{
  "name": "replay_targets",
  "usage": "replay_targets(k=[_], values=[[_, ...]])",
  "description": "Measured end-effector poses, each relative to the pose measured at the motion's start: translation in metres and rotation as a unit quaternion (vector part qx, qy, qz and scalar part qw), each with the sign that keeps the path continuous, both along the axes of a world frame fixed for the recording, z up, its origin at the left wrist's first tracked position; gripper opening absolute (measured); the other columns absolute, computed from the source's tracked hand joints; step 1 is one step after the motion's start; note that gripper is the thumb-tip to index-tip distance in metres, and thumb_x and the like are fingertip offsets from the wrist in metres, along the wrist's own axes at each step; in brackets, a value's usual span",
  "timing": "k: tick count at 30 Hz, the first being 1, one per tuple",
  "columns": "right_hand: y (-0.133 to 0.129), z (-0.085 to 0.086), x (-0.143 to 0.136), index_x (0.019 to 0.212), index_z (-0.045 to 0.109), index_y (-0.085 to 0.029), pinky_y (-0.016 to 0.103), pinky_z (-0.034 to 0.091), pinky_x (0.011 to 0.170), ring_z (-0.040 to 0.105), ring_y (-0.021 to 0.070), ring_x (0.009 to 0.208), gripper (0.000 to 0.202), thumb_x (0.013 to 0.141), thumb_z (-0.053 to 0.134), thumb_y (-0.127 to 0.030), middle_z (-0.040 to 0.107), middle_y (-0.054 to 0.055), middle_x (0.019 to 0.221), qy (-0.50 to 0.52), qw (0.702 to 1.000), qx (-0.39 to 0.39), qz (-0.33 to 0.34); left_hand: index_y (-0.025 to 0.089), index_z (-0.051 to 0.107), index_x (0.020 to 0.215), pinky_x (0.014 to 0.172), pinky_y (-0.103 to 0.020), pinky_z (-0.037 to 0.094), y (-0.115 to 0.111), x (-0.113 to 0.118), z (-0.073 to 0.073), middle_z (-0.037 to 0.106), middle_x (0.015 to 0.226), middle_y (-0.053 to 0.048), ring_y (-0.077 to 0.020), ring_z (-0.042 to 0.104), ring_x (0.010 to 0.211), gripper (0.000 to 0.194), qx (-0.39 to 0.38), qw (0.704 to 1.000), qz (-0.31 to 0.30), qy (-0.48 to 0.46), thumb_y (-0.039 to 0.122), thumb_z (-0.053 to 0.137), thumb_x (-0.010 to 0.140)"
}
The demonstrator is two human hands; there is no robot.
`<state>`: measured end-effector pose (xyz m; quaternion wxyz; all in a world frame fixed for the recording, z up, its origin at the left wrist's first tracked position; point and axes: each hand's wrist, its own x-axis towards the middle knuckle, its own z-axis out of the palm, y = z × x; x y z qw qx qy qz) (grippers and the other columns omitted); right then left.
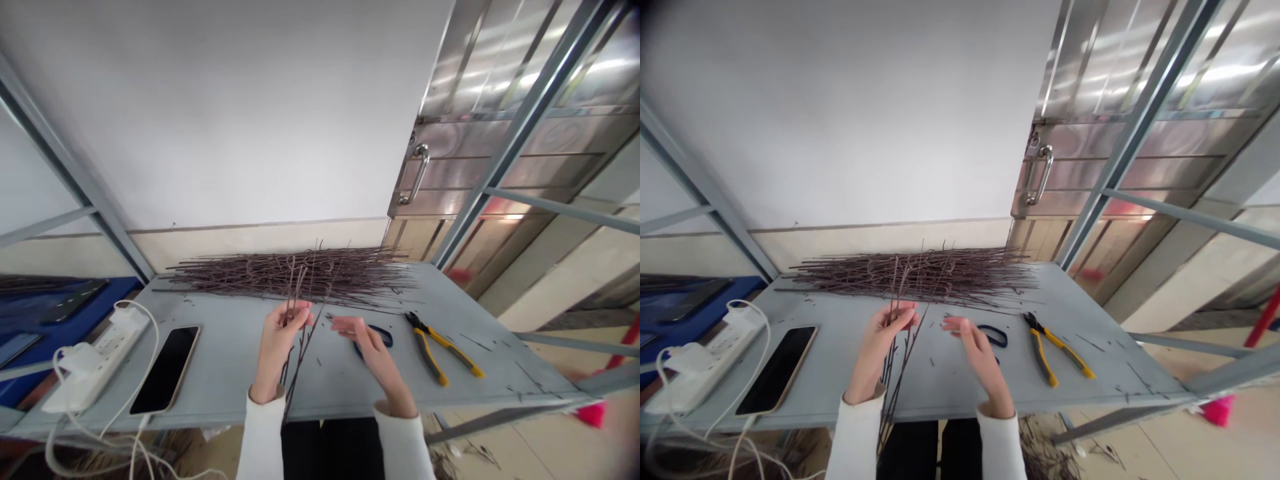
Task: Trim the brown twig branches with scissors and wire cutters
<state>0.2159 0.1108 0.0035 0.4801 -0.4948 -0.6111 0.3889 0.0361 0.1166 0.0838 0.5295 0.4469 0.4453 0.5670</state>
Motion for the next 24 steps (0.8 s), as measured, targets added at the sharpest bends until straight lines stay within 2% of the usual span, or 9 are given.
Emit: replay_targets(k=[1,3,6,9,13,17,21,24], values=[[0.002,-0.01,0.011,0.104,0.063,-0.02,0.041,0.049,0.09,0.063,0.0227,0.098,0.049,0.094,0.026,-0.05,0.068,0.01,0.099,-0.074,0.995,0.01,-0.073,0.015,0.069,0.079,0.065,-0.027,0.051,0.0,0.0,0.001,0.068,0.067,-0.002,-0.0151,0.065,0.064,0.025,-0.006,1.0,0.0,-0.006,0.034,0.075,0.065],[0.006,-0.03,0.03,0.099,0.063,-0.019,0.048,0.044,0.093,0.058,0.0275,0.102,0.038,0.089,0.037,-0.044,0.065,0.012,0.099,-0.16,0.973,0.017,-0.165,0.016,0.069,0.08,0.063,-0.026,0.051,-0.001,-0.001,0.002,0.069,0.072,-0.003,-0.0145,0.064,0.065,0.026,-0.017,1.0,-0.005,-0.012,0.035,0.076,0.064],[0.009,-0.056,0.047,0.094,0.062,-0.018,0.052,0.042,0.092,0.054,0.0313,0.103,0.028,0.08,0.046,-0.035,0.059,0.014,0.099,-0.208,0.955,0.02,-0.21,0.016,0.07,0.083,0.061,-0.026,0.05,-0.003,-0.002,0.005,0.068,0.072,-0.002,-0.0135,0.063,0.061,0.027,-0.031,0.999,-0.026,-0.007,0.034,0.076,0.064],[0.009,-0.069,0.055,0.099,0.06,-0.017,0.047,0.045,0.09,0.054,0.029,0.101,0.029,0.076,0.046,-0.027,0.056,0.014,0.101,-0.245,0.943,0.031,-0.222,0.016,0.071,0.087,0.059,-0.023,0.048,-0.002,-0.004,0.006,0.066,0.067,-0.001,-0.0114,0.059,0.057,0.028,-0.028,0.999,-0.046,-0.005,0.033,0.075,0.065],[0.005,-0.07,0.061,0.098,0.063,-0.02,0.043,0.044,0.091,0.054,0.0267,0.1,0.03,0.072,0.048,-0.025,0.056,0.012,0.106,-0.294,0.932,0.04,-0.209,0.015,0.072,0.087,0.058,-0.023,0.046,-0.001,-0.005,0.006,0.064,0.066,-0.001,-0.0107,0.056,0.057,0.026,-0.017,0.999,-0.05,-0.001,0.032,0.073,0.067],[-0.001,-0.067,0.058,0.096,0.066,-0.024,0.046,0.042,0.091,0.052,0.0304,0.102,0.033,0.065,0.056,-0.022,0.059,0.01,0.108,-0.344,0.915,0.026,-0.208,0.016,0.072,0.086,0.059,-0.023,0.046,-0.002,-0.005,0.005,0.063,0.066,-0.001,-0.0112,0.056,0.057,0.025,-0.016,0.998,-0.054,0.0,0.031,0.072,0.067],[-0.002,-0.057,0.046,0.096,0.067,-0.019,0.046,0.043,0.086,0.054,0.0324,0.096,0.036,0.062,0.055,-0.02,0.063,0.014,0.095,-0.377,0.902,0.0,-0.21,0.016,0.07,0.087,0.061,-0.025,0.047,-0.001,-0.006,0.004,0.063,0.068,0.0,-0.0109,0.057,0.057,0.027,-0.013,0.998,-0.053,0.008,0.032,0.074,0.065],[-0.004,-0.045,0.04,0.097,0.068,-0.014,0.043,0.044,0.083,0.057,0.0324,0.093,0.038,0.062,0.055,-0.022,0.066,0.014,0.09,-0.381,0.904,-0.014,-0.196,0.016,0.068,0.084,0.062,-0.025,0.049,-0.001,-0.007,0.004,0.064,0.072,0.0,-0.0111,0.059,0.059,0.028,-0.009,0.999,-0.037,0.008,0.033,0.076,0.063]])
